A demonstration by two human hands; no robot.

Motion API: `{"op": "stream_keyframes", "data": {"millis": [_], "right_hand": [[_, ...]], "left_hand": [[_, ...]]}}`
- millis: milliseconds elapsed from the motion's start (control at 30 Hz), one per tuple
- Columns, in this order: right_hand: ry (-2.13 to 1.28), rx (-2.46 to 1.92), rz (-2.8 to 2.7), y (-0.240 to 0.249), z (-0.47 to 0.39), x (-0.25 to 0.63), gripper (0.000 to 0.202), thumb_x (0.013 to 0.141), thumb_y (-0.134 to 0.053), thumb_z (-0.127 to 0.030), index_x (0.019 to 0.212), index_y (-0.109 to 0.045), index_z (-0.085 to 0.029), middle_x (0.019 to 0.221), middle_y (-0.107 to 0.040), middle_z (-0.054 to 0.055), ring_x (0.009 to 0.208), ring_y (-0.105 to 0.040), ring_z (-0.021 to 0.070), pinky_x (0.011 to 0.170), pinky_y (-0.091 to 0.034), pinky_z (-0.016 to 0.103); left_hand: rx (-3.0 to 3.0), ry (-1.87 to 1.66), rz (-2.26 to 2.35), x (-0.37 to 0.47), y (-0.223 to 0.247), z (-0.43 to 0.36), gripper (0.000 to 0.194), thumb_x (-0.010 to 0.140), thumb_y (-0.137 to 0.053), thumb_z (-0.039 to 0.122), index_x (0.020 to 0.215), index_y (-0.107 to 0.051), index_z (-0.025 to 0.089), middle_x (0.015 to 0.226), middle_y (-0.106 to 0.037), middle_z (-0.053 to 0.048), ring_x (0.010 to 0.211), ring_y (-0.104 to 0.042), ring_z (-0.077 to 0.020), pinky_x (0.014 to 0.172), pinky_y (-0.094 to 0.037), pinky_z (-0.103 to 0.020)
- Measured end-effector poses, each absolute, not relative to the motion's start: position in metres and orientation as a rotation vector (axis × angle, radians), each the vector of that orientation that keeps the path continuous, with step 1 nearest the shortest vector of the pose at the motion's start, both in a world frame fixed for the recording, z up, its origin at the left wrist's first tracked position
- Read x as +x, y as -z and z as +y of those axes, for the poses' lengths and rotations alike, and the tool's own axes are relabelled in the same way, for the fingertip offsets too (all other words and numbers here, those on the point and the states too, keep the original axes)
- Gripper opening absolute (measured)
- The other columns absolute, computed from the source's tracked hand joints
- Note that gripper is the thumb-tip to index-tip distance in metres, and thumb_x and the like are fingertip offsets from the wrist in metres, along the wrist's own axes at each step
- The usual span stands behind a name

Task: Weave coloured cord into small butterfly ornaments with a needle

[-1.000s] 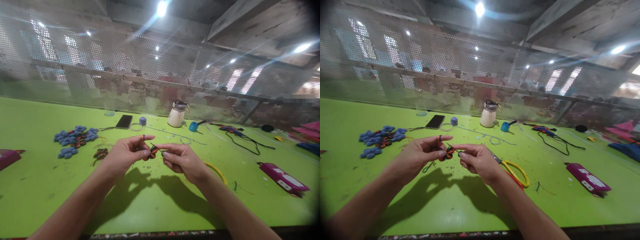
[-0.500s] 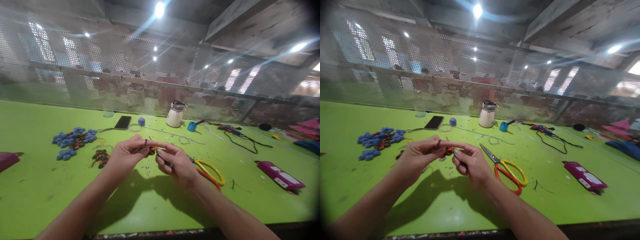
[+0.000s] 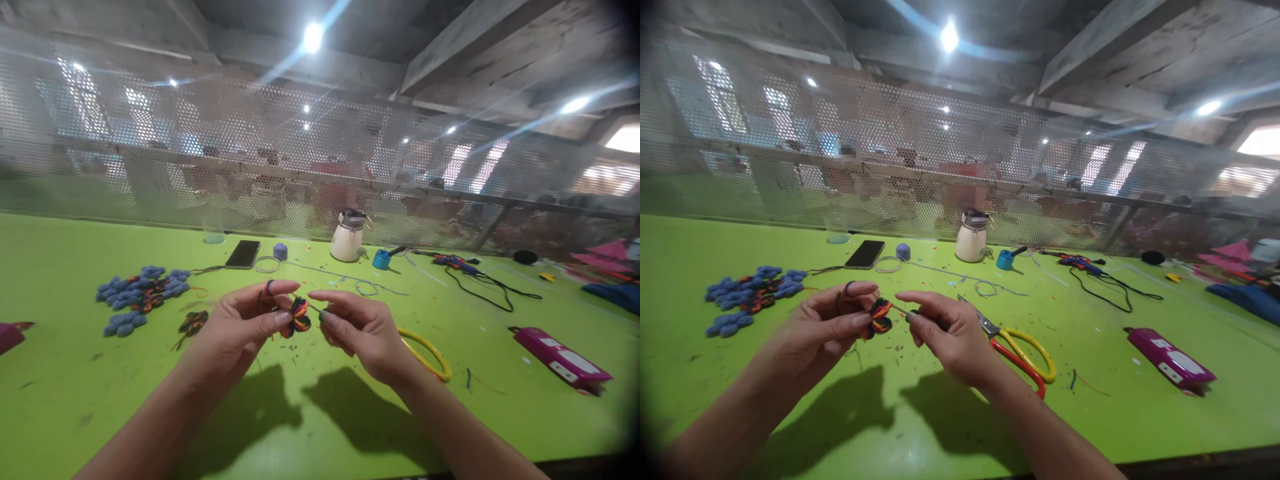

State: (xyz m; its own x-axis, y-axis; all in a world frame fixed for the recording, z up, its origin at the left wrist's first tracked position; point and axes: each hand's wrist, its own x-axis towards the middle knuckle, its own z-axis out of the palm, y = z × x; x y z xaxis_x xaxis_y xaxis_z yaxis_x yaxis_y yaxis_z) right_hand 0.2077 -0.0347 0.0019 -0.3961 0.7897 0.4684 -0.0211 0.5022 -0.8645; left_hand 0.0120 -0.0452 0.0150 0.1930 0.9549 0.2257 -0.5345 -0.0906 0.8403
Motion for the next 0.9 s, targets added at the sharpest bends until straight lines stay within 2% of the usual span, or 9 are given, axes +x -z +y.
{"op": "stream_keyframes", "data": {"millis": [200, 433, 733, 900], "right_hand": [[-0.813, -0.708, -1.907, -0.006, -0.035, 0.215, 0.029, 0.091, -0.056, -0.025, 0.117, -0.066, -0.019, 0.060, -0.054, -0.002, 0.054, -0.045, 0.0094, 0.050, -0.037, 0.024], [-0.752, -0.727, -1.980, -0.014, -0.036, 0.220, 0.027, 0.089, -0.056, -0.021, 0.112, -0.069, -0.016, 0.063, -0.058, 0.000, 0.055, -0.050, 0.0095, 0.051, -0.040, 0.023], [-0.969, -0.739, -1.935, -0.018, -0.037, 0.222, 0.024, 0.089, -0.057, -0.021, 0.107, -0.071, -0.016, 0.062, -0.059, 0.000, 0.056, -0.053, 0.0088, 0.055, -0.042, 0.023], [-1.187, -0.682, -1.844, -0.018, -0.035, 0.220, 0.021, 0.088, -0.059, -0.020, 0.103, -0.072, -0.017, 0.058, -0.058, -0.002, 0.048, -0.045, 0.0045, 0.045, -0.033, 0.018]], "left_hand": [[1.081, -1.384, 0.579, 0.009, -0.014, -0.045, 0.027, 0.060, -0.081, 0.010, 0.083, -0.080, 0.023, 0.069, -0.070, 0.001, 0.060, -0.061, -0.0082, 0.057, -0.049, -0.018], [1.147, -1.402, 0.618, 0.007, -0.013, -0.042, 0.022, 0.058, -0.082, 0.010, 0.076, -0.079, 0.022, 0.069, -0.071, 0.000, 0.060, -0.061, -0.0091, 0.057, -0.050, -0.018], [1.173, -1.347, 0.642, 0.003, -0.017, -0.041, 0.014, 0.059, -0.081, 0.013, 0.072, -0.077, 0.018, 0.067, -0.069, -0.001, 0.061, -0.060, -0.0094, 0.058, -0.048, -0.017], [1.158, -1.322, 0.634, 0.004, -0.015, -0.038, 0.012, 0.061, -0.080, 0.013, 0.072, -0.076, 0.017, 0.068, -0.068, 0.000, 0.061, -0.060, -0.0089, 0.059, -0.047, -0.017]]}}
